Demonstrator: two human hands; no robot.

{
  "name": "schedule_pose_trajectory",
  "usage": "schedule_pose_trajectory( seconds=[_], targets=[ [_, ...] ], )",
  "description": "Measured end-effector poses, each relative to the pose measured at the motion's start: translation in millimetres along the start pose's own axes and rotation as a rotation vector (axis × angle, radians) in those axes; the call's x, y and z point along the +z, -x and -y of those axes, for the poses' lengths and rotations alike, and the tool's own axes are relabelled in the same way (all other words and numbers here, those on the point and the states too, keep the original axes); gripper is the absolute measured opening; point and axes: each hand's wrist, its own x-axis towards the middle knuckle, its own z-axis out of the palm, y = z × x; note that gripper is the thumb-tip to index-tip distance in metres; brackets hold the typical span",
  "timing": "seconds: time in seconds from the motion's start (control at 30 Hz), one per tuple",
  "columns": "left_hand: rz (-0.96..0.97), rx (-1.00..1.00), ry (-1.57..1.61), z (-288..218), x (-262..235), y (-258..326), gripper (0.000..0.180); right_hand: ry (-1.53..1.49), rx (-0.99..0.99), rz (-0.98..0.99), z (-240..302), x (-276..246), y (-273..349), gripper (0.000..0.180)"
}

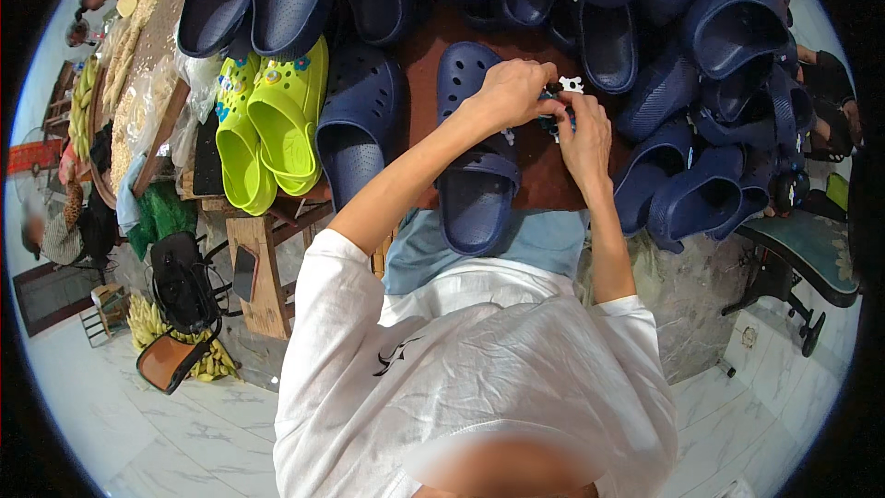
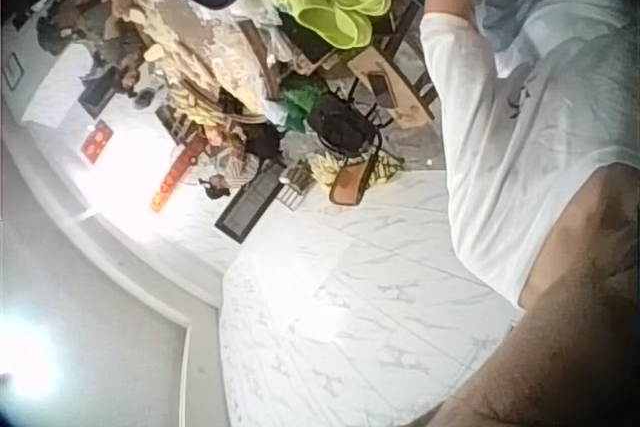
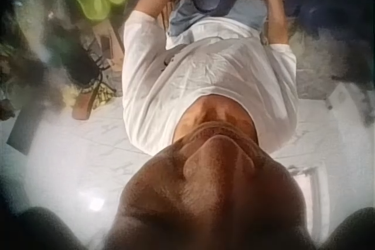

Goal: Attaching decorative charms into the ventilation holes of blue clogs.

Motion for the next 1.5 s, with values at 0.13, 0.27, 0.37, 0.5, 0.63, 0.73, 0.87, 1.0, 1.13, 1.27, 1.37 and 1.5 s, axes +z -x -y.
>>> schedule_pose_trajectory(
  seconds=[0.13,0.27,0.37,0.5,0.63,0.73,0.87,1.0,1.13,1.27,1.37,1.5],
  targets=[
    [-0.061,-0.004,-0.088,-5,-15,24,0.044,-0.023,-0.021,-0.132,8,-8,0,0.018],
    [-0.174,-0.078,-0.061,-22,-39,68,0.042,-0.257,0.038,-0.025,31,-19,0,0.017],
    [-0.191,-0.126,-0.057,-34,-42,99,0.042,-0.456,0.176,0.174,57,-13,1,0.025],
    [-0.288,-0.174,-0.081,-33,-29,121,0.034,-0.423,0.222,0.281,77,0,2,0.041],
    [-0.349,-0.214,-0.054,-27,-28,128,0.031,-0.482,0.265,0.304,84,10,7,0.050],
    [-0.389,-0.231,-0.031,-25,-26,126,0.030,-0.449,0.278,0.262,79,19,11,0.055],
    [-0.475,-0.206,-0.051,-23,-21,125,0.025,-0.404,0.307,0.345,78,18,13,0.047],
    [-0.507,-0.228,-0.029,-25,-21,124,0.026,-0.414,0.202,0.288,71,23,21,0.024],
    [-0.528,-0.229,-0.028,-21,-20,125,0.026,-0.374,0.172,0.243,52,33,36,0.014],
    [-0.548,-0.214,-0.041,-20,-16,124,0.026,-0.293,0.187,0.144,37,23,33,0.014],
    [-0.555,-0.208,-0.033,-20,-17,125,0.026,-0.168,0.047,0.011,28,22,15,0.019],
    [-0.567,-0.207,-0.033,-20,-16,125,0.026,-0.087,-0.006,-0.106,49,16,4,0.031]
  ],
)
